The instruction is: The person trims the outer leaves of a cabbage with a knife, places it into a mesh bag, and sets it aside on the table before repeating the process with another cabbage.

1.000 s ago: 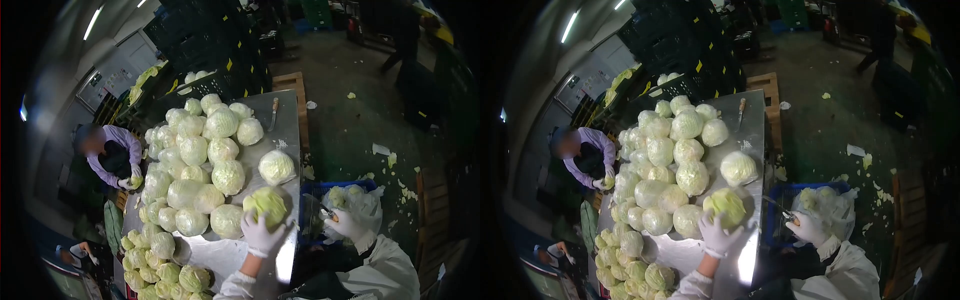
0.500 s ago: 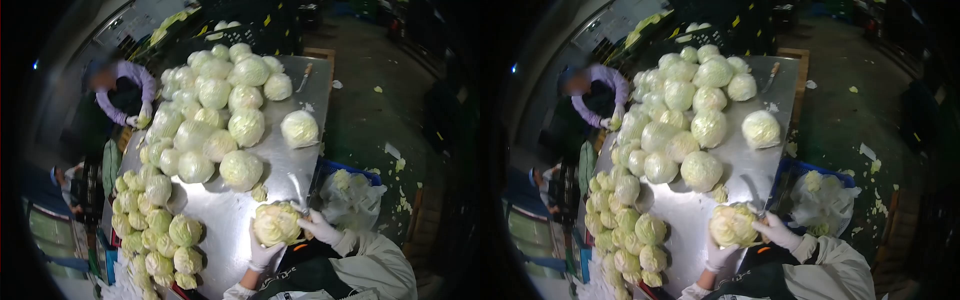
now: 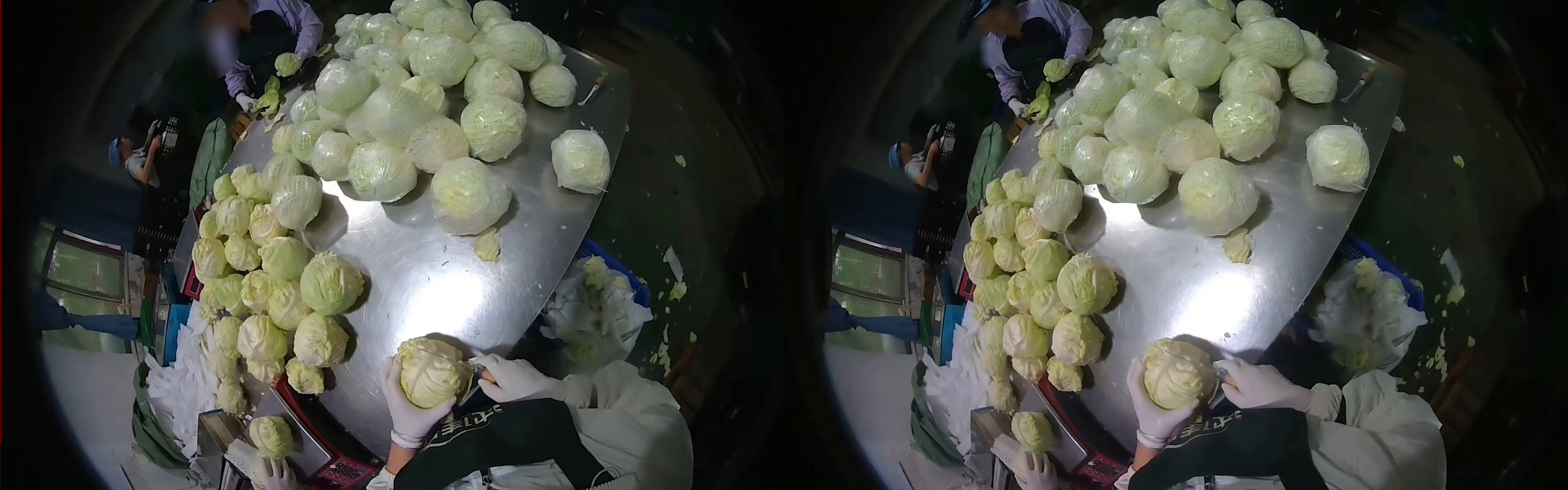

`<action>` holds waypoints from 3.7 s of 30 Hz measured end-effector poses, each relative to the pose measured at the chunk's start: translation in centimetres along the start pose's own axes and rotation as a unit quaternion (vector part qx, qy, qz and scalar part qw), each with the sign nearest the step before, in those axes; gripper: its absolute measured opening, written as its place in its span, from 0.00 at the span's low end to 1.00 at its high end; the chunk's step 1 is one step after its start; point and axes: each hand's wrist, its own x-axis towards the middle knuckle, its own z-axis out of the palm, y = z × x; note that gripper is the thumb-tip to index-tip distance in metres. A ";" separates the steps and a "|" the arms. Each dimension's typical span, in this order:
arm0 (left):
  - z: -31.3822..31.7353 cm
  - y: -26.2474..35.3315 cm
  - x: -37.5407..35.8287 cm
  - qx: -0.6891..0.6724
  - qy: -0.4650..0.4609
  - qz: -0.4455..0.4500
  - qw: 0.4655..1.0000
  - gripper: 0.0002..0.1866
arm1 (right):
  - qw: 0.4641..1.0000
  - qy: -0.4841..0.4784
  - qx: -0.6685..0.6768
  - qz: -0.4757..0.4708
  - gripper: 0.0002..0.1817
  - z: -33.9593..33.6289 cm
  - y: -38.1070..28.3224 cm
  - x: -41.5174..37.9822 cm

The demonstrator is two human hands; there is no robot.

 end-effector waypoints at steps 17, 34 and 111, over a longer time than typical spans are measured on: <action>0.3 1.1 0.4 0.073 -0.014 0.028 0.997 0.64 | 0.958 0.049 -0.284 -0.003 0.09 2.0 -1.2 2.6; -3.7 -2.5 -6.2 -0.383 -0.034 -0.121 0.915 0.73 | 0.971 -0.136 0.180 0.079 0.32 2.3 -5.1 6.0; 0.4 -4.4 -6.0 -0.387 0.228 -0.164 0.878 0.42 | 0.994 -0.014 -0.090 -0.052 0.26 -0.1 -6.0 10.2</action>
